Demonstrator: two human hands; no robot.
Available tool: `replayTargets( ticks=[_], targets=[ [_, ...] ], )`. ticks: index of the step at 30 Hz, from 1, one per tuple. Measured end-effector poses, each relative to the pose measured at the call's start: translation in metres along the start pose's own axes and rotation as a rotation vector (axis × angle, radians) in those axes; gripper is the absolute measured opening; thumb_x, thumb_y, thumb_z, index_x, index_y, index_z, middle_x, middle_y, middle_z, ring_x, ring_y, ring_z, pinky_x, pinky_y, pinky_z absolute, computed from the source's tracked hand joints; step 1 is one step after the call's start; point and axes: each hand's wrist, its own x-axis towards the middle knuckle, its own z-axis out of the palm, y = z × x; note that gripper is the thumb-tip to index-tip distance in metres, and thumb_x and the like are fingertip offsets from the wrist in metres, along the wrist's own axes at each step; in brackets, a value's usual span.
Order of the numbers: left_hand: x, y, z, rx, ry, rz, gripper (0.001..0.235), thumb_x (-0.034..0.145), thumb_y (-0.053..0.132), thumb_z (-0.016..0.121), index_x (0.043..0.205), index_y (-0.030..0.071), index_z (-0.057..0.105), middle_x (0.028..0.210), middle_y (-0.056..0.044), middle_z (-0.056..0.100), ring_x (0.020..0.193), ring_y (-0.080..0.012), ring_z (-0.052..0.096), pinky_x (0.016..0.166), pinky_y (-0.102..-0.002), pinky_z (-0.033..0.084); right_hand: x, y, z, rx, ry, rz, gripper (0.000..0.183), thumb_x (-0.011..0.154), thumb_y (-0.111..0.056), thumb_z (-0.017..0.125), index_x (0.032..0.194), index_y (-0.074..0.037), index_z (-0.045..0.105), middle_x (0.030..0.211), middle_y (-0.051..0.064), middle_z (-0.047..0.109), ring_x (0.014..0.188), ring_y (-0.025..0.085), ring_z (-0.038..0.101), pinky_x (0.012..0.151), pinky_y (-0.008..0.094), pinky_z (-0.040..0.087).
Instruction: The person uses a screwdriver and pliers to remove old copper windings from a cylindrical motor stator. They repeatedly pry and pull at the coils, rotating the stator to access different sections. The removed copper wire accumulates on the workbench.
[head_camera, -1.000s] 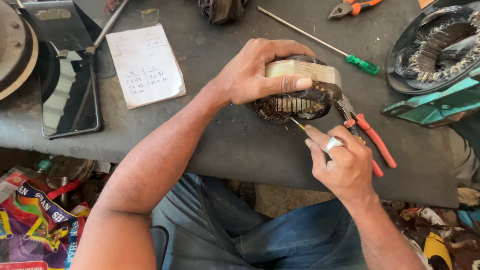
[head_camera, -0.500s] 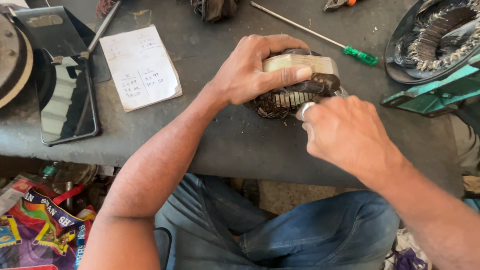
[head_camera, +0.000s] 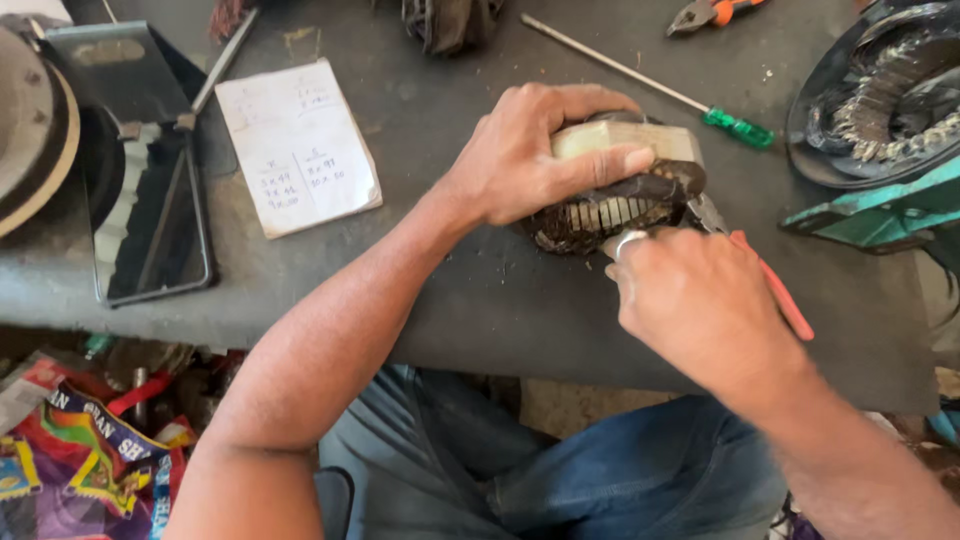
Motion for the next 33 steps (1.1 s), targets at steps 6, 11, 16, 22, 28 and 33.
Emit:
replayTargets(
  ticks=[6,11,16,22,28,33],
  targets=[
    [0.000,0.002,0.002,0.065,0.034,0.024,0.064,0.090,0.062,0.070,0.122,0.007,0.075,0.108,-0.012,0.080,0.100,-0.0246,0.079,0.090,-0.038,0.060,0.006,0.004,-0.013,0.090,-0.060,0.052,0.019,0.085,-0.026,0.068,0.079,-0.010,0.077,0.071,0.021,0.071,0.067,0.043,0.070,0.066,0.053,0.057],
    [-0.003,0.003,0.004,0.051,0.040,-0.031,0.066,0.089,0.061,0.070,0.123,0.005,0.074,0.107,-0.012,0.080,0.097,-0.0218,0.079,0.087,-0.036,0.061,-0.012,0.006,0.015,-0.019,0.017,0.040,0.013,0.089,-0.019,0.065,0.086,-0.010,0.074,0.075,0.015,0.071,0.064,0.036,0.071,0.058,0.049,0.056],
    [0.006,-0.005,0.003,-0.096,0.099,-0.232,0.062,0.090,0.056,0.067,0.121,0.003,0.075,0.084,-0.009,0.078,0.069,-0.0125,0.071,0.062,-0.029,0.058,-0.035,-0.014,0.047,-0.015,0.299,0.112,0.034,0.087,-0.011,0.066,0.120,-0.012,0.075,0.079,0.013,0.066,0.051,0.030,0.066,0.045,0.043,0.051],
    [0.012,-0.013,-0.005,-0.239,0.119,-0.289,0.061,0.094,0.054,0.066,0.119,-0.001,0.074,0.089,-0.004,0.075,0.063,-0.0073,0.068,0.059,-0.025,0.056,-0.030,-0.009,0.081,0.328,0.538,0.162,0.038,0.090,-0.011,0.071,0.128,-0.008,0.072,0.082,0.015,0.064,0.055,0.036,0.062,0.051,0.044,0.050],
    [0.006,-0.014,-0.003,-0.206,0.073,-0.224,0.069,0.094,0.057,0.066,0.124,-0.005,0.070,0.092,-0.007,0.072,0.070,-0.0089,0.064,0.063,-0.027,0.054,-0.018,0.033,0.065,0.513,0.391,0.010,0.025,0.090,-0.013,0.071,0.114,-0.008,0.074,0.092,0.017,0.074,0.067,0.036,0.069,0.062,0.043,0.055],
    [0.012,-0.050,-0.017,-0.091,0.167,-0.419,0.070,0.097,0.062,0.053,0.115,-0.001,0.077,0.093,-0.009,0.078,0.083,-0.0121,0.071,0.077,-0.030,0.057,-0.001,0.031,0.089,0.762,0.465,0.043,0.025,0.097,-0.010,0.065,0.121,-0.004,0.069,0.101,0.019,0.074,0.083,0.034,0.072,0.073,0.041,0.054]
  ],
)
